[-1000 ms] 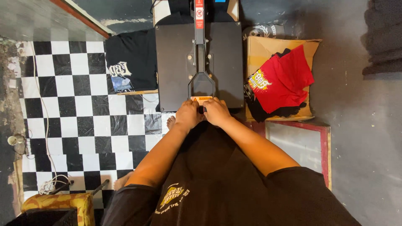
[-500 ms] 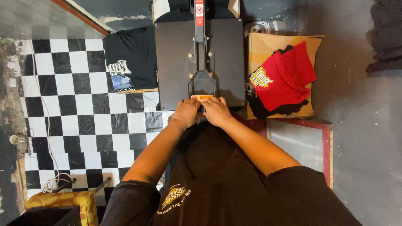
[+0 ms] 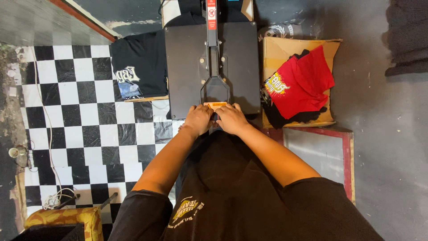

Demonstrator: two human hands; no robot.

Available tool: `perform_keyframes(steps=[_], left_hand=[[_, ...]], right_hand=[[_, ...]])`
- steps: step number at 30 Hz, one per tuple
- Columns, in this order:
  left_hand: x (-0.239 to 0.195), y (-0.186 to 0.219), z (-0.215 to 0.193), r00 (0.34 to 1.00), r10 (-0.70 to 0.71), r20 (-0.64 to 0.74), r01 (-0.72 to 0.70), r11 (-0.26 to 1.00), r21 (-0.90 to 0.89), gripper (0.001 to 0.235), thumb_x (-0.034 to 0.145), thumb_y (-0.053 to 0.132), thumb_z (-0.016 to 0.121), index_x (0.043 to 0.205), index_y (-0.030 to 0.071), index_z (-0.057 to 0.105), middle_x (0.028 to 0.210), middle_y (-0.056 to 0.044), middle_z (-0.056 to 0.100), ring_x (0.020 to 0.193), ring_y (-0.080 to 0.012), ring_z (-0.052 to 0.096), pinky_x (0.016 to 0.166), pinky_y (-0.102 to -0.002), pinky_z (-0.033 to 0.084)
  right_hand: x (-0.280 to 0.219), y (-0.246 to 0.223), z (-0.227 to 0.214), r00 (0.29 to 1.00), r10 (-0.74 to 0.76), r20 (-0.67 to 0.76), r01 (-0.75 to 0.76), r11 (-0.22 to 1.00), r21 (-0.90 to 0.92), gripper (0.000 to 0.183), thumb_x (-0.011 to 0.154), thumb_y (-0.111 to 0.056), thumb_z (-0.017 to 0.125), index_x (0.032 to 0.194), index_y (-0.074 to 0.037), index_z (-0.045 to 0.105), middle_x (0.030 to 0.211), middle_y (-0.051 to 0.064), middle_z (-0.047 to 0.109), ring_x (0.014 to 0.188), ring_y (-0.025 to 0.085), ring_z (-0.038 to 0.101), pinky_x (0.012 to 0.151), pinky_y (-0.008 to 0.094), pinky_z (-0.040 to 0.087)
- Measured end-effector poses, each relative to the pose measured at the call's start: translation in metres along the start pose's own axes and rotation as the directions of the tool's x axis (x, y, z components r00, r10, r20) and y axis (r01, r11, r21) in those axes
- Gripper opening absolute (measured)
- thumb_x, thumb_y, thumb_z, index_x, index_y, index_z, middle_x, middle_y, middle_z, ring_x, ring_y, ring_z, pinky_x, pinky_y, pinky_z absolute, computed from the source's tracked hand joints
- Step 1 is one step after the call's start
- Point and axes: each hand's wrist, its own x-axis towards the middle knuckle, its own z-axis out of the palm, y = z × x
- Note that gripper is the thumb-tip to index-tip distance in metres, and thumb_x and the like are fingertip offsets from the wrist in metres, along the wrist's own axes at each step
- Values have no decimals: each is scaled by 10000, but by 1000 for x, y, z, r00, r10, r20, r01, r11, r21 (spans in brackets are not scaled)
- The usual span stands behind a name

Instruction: The person irons a black t-shirt with a graphic print using a heat press machine. They place the t-shirt on a board, press it, and then fold it. The person repeats this process with a red t-shirt.

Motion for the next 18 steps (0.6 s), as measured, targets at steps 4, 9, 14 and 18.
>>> perform_keyframes(steps=[4, 9, 14, 18], left_hand=[[6, 0, 6, 1000, -10, -7, 10, 1000, 19, 565, 939, 477, 626, 1401, 159, 565, 1316, -57, 605, 1283, -239, 531, 1091, -460, 398], [9, -2, 6, 1000, -12, -28, 13, 999, 33, 549, 903, 484, 682, 1352, 176, 612, 1269, -47, 652, 1250, -234, 575, 1059, -444, 430], [-30, 9, -31, 992, 45, -121, -45, 999, 0, 520, 919, 466, 638, 1330, 148, 616, 1241, -55, 652, 1214, -236, 577, 1056, -432, 397], [-53, 9, -47, 936, 111, -334, -122, 992, -13, 405, 892, 421, 673, 1193, 149, 683, 1071, -41, 685, 1081, -222, 618, 1000, -404, 399]], right_hand=[[0, 1, 4, 1000, -3, -28, 4, 1000, 19, 434, 923, -347, 667, 1283, -106, 637, 1157, 83, 660, 1208, 260, 574, 1088, 524, 357], [-4, -1, -3, 998, -16, -60, 17, 1000, 15, 412, 912, -327, 673, 1250, -91, 663, 1119, 93, 673, 1183, 276, 594, 1068, 522, 369], [-21, -6, -20, 987, -81, -142, 84, 996, 14, 401, 885, -334, 690, 1207, -95, 670, 1045, 83, 664, 1123, 275, 603, 1040, 502, 387], [-35, -11, -44, 965, -146, -216, 156, 987, 29, 370, 865, -323, 719, 1154, -97, 672, 994, 101, 671, 1068, 290, 624, 1006, 503, 425]])
